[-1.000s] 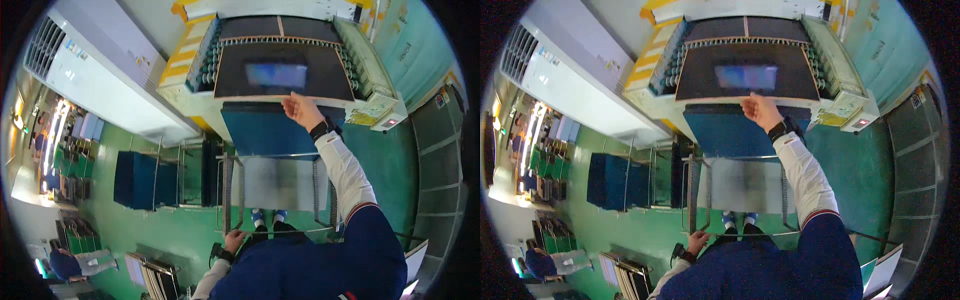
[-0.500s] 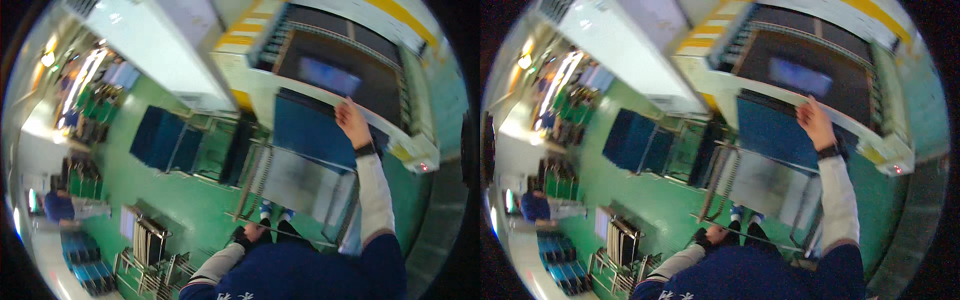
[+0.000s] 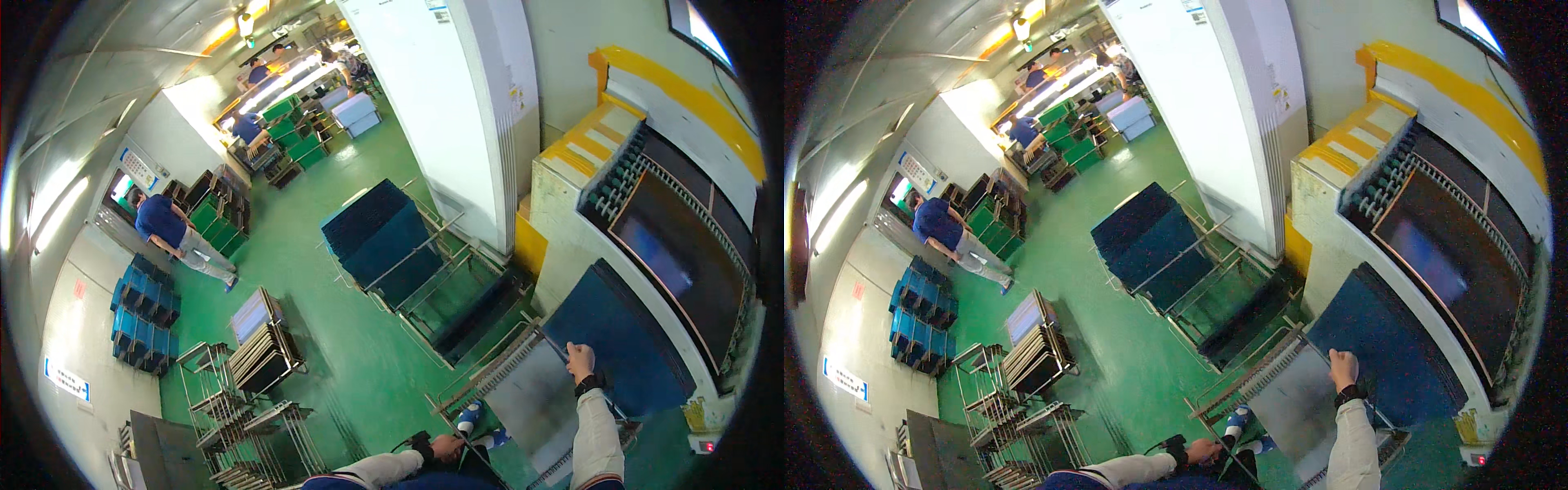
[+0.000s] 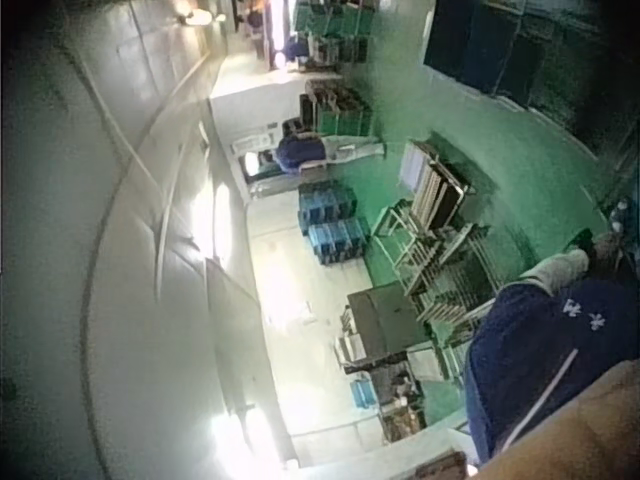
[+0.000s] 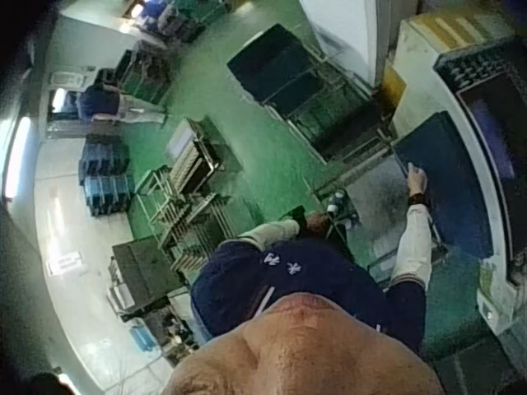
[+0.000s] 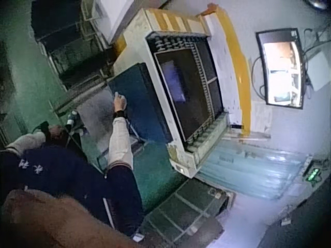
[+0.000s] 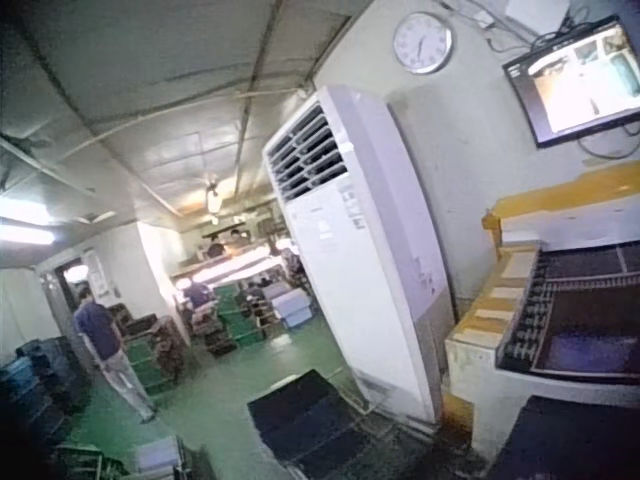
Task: Removing metal plates from a machine and placing them into a drying or storage rack.
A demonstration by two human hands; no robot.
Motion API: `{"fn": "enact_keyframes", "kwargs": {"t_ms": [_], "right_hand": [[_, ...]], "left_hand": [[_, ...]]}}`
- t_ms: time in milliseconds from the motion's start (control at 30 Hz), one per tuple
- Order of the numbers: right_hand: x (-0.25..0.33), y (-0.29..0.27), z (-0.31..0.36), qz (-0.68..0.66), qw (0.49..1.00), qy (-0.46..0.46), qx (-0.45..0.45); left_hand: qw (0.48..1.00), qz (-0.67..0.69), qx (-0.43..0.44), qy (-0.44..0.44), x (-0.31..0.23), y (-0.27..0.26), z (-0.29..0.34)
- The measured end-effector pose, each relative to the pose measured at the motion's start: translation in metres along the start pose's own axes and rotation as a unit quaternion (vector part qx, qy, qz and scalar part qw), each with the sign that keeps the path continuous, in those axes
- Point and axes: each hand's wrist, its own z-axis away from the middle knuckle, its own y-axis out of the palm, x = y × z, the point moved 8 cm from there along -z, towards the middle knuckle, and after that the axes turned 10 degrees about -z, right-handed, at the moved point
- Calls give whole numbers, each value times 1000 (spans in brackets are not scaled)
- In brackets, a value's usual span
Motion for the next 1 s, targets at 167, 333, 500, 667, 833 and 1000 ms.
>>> {"fn": "enact_keyframes", "kwargs": {"t_ms": [167,333,500,667,833,1000], "right_hand": [[5,27,3,-27,993,99,51],[-48,19,-20,76,993,89,-19],[-31,52,-25,113,985,127,-11],[-9,46,-20,293,956,16,-16],[-13,39,-25,184,980,-74,14],[-17,46,-28,126,991,34,36]], "left_hand": [[977,193,69,63,13,9,6],[978,57,46,195,40,30,-24],[994,79,75,18,74,42,-48],[987,-80,88,111,33,26,-29],[955,-219,80,184,3,16,-9],[940,-264,83,200,-7,12,-10]]}}
